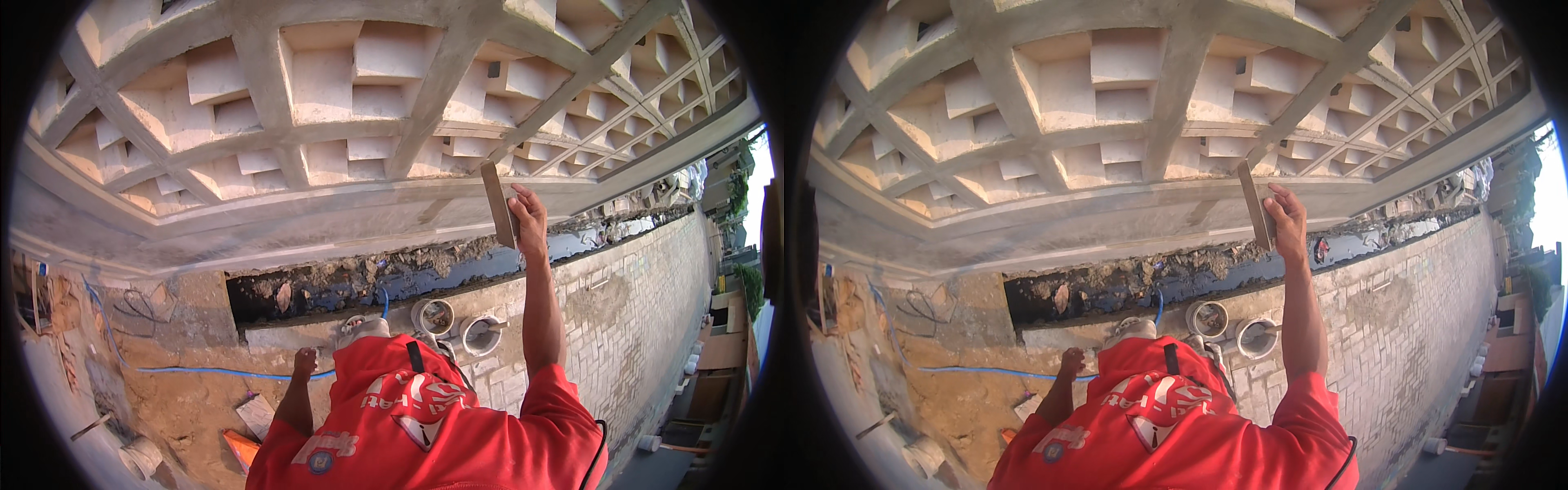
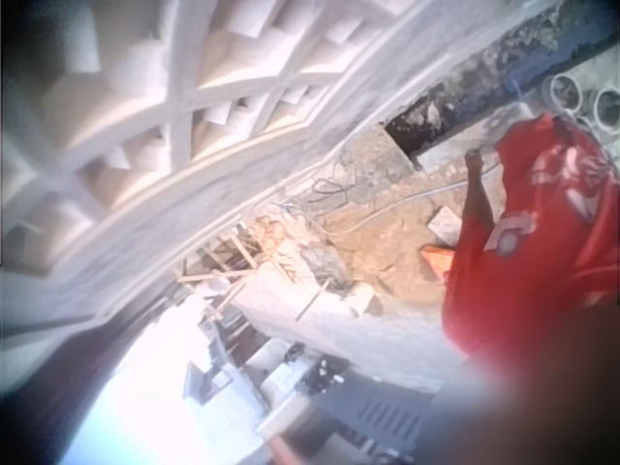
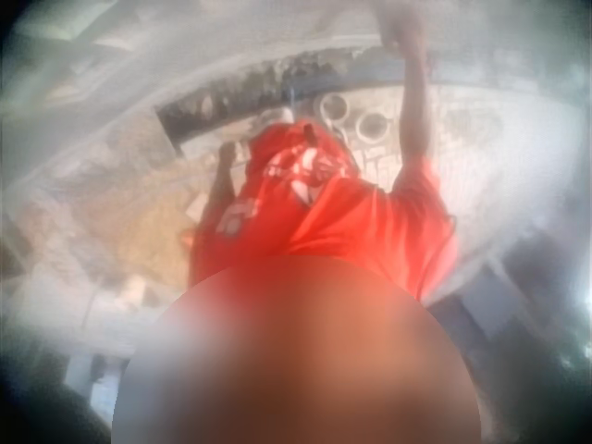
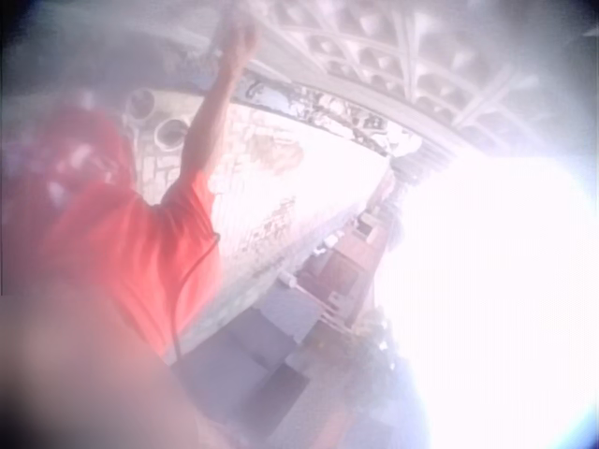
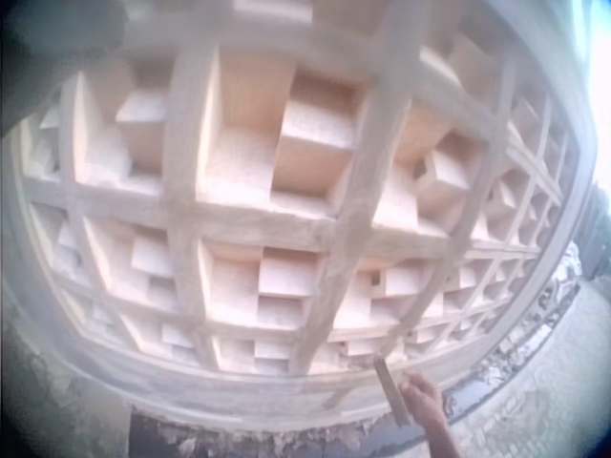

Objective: The person applies plaster to a geometrically patterned ceiling using a trowel. They repeatedly smooth the surface and occasionally dip the trowel into a bucket to retrieve more material.

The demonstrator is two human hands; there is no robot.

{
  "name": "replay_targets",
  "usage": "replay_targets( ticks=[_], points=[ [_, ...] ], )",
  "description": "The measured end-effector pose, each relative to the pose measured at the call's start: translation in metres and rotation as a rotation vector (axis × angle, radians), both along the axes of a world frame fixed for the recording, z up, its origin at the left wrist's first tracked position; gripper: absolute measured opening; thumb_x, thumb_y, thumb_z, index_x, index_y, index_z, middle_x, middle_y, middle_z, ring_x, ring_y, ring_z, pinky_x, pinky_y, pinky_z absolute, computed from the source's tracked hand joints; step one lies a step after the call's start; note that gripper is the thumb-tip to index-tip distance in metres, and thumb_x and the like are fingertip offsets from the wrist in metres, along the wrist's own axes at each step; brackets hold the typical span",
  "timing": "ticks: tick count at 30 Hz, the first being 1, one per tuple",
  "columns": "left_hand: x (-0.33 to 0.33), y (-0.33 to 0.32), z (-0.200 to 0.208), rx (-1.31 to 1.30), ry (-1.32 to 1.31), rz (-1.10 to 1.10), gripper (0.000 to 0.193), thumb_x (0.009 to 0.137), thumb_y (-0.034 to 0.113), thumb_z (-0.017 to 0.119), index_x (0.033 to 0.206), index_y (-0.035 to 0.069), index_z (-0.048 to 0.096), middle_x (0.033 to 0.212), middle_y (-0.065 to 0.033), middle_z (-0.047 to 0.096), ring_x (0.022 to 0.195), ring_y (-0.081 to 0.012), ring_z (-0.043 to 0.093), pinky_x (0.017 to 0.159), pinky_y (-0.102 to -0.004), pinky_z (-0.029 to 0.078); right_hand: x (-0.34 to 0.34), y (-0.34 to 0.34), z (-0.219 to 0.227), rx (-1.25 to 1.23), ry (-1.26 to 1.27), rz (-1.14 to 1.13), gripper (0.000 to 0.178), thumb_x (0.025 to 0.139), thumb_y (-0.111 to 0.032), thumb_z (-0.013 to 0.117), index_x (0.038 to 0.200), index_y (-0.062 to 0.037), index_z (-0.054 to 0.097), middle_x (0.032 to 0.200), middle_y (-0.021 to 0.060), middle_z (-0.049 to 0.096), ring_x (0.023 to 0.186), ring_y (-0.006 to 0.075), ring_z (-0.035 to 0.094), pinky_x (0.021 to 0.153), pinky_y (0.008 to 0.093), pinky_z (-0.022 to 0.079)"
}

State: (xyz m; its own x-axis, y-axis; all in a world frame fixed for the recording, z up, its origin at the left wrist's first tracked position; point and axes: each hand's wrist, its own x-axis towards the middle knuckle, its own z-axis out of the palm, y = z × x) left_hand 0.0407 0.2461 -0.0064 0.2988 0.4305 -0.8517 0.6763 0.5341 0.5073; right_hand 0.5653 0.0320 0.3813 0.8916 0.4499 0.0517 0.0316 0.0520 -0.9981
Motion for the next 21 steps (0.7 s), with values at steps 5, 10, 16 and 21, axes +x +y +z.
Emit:
replay_targets(
  ticks=[5, 10, 16, 21],
  points=[
    [0.013, 0.005, -0.006, 0.054, -0.080, 0.013, 0.030, 0.084, 0.022, 0.059, 0.106, 0.002, 0.059, 0.071, -0.0058, 0.057, 0.048, -0.0148, 0.051, 0.040, -0.0280, 0.042, 0.013, 0.005, 0.019, -0.069, -0.257, -0.012, 0.034, 0.089, -0.007, 0.060, 0.121, 0.0012, 0.054, 0.091, 0.0011, 0.060, 0.083, 0.0069, 0.053, 0.073, 0.0211, 0.043],
    [0.030, 0.012, -0.019, 0.113, -0.121, -0.037, 0.019, 0.084, 0.018, 0.055, 0.100, 0.008, 0.056, 0.075, -0.0038, 0.054, 0.050, -0.0114, 0.048, 0.042, -0.0245, 0.037, 0.033, 0.011, 0.004, -0.159, -0.365, -0.036, 0.034, 0.089, -0.009, 0.061, 0.121, 0.0013, 0.054, 0.091, 0.0044, 0.063, 0.079, 0.0075, 0.055, 0.071, 0.0208, 0.044],
    [0.045, 0.009, -0.012, 0.128, -0.120, -0.054, 0.023, 0.084, 0.020, 0.056, 0.102, 0.005, 0.058, 0.078, -0.0060, 0.058, 0.053, -0.0140, 0.053, 0.045, -0.0272, 0.041, 0.033, 0.006, -0.001, -0.213, -0.238, -0.014, 0.033, 0.087, -0.011, 0.062, 0.118, -0.0006, 0.057, 0.086, 0.0038, 0.062, 0.077, 0.0074, 0.055, 0.068, 0.0216, 0.044],
    [0.038, -0.013, 0.004, 0.097, -0.049, -0.003, 0.025, 0.083, 0.021, 0.060, 0.097, 0.001, 0.060, 0.067, -0.0070, 0.058, 0.049, -0.0155, 0.055, 0.044, -0.0303, 0.043, -0.005, -0.028, -0.002, -0.022, 0.064, 0.093, 0.033, 0.090, -0.010, 0.059, 0.121, -0.0006, 0.054, 0.092, 0.0055, 0.064, 0.080, 0.0090, 0.058, 0.070, 0.0239, 0.048]
  ],
)
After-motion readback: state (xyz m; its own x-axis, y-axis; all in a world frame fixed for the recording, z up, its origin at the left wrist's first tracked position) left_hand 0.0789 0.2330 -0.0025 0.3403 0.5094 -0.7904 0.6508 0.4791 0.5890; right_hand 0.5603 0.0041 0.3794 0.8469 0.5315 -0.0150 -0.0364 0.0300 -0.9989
